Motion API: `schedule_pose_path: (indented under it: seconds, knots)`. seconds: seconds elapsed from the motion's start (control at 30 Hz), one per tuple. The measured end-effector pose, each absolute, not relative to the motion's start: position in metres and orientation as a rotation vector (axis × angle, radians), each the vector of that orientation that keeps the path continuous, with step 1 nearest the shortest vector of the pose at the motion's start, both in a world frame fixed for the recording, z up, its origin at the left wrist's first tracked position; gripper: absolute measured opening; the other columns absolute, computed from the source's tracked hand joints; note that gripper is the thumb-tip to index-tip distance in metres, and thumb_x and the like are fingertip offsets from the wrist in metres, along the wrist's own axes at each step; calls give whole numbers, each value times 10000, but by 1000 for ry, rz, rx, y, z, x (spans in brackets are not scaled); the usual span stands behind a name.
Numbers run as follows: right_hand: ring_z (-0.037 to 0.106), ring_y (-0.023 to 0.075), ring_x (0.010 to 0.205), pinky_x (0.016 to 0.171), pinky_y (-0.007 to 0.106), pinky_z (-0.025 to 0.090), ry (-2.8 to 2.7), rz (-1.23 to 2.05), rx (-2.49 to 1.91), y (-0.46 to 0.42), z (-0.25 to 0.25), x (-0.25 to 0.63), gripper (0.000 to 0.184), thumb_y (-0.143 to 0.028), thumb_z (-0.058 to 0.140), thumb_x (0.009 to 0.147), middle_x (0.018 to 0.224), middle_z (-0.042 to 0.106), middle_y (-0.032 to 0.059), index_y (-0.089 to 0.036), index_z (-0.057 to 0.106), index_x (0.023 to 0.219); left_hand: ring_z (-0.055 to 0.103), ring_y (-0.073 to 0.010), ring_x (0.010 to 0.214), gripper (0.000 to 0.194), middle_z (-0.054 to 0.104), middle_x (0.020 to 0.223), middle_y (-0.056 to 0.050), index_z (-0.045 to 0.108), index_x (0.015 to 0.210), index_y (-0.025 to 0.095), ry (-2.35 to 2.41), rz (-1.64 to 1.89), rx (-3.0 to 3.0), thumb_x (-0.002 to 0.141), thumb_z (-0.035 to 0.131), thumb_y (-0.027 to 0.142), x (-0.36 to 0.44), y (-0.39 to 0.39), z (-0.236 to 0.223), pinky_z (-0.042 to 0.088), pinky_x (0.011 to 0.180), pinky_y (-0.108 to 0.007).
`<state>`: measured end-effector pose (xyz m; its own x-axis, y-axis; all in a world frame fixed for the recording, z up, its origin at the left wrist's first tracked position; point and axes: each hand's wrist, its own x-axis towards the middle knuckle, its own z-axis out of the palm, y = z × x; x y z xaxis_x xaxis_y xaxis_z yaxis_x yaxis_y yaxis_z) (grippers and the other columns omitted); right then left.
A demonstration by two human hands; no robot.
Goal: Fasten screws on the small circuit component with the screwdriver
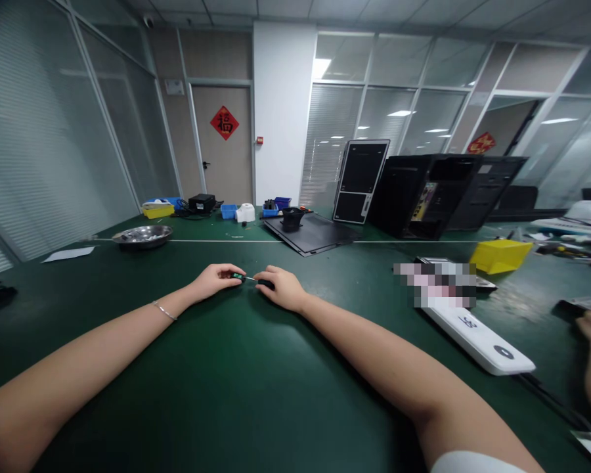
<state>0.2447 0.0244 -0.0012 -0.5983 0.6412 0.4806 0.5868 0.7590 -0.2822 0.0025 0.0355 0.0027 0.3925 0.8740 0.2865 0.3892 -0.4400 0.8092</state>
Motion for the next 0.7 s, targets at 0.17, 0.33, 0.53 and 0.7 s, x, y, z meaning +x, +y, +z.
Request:
schedule_pose_path:
  seconds: [0.17, 0.33, 0.53, 0.7]
  knots:
    - [607, 184, 896, 801, 277, 452, -2405, 87, -921, 26, -3, 245, 258, -287, 589, 903, 976, 635, 61, -233, 684, 1136, 561, -159, 673, 341, 682, 779, -40, 736, 991, 142, 1069, 906, 2089, 754, 695, 383, 4, 33, 6, 435, 637, -275]
    - [610, 186, 909, 811, 278, 452, -2402, 97, -919, 26, -3, 246, 258, -281, 600, 894, 986, 632, 60, -235, 683, 1135, 538, -156, 651, 363, 658, 733, -29, 741, 991, 145, 1072, 881, 2115, 755, 693, 416, 4, 31, 7, 410, 617, -270]
    - [617, 186, 896, 794, 279, 453, -2410, 103, -919, 25, -3, 246, 263, -298, 592, 900, 991, 642, 59, -239, 678, 1141, 570, -170, 688, 370, 692, 793, -46, 741, 993, 152, 1076, 906, 2079, 741, 706, 420, 4, 31, 7, 436, 647, -282]
    - [622, 186, 893, 787, 276, 450, -2423, 88, -934, 24, -3, 246, 269, -333, 574, 915, 1005, 652, 56, -243, 673, 1148, 580, -168, 691, 363, 702, 811, -52, 741, 997, 141, 1066, 921, 2034, 733, 720, 389, 4, 32, 6, 442, 654, -281]
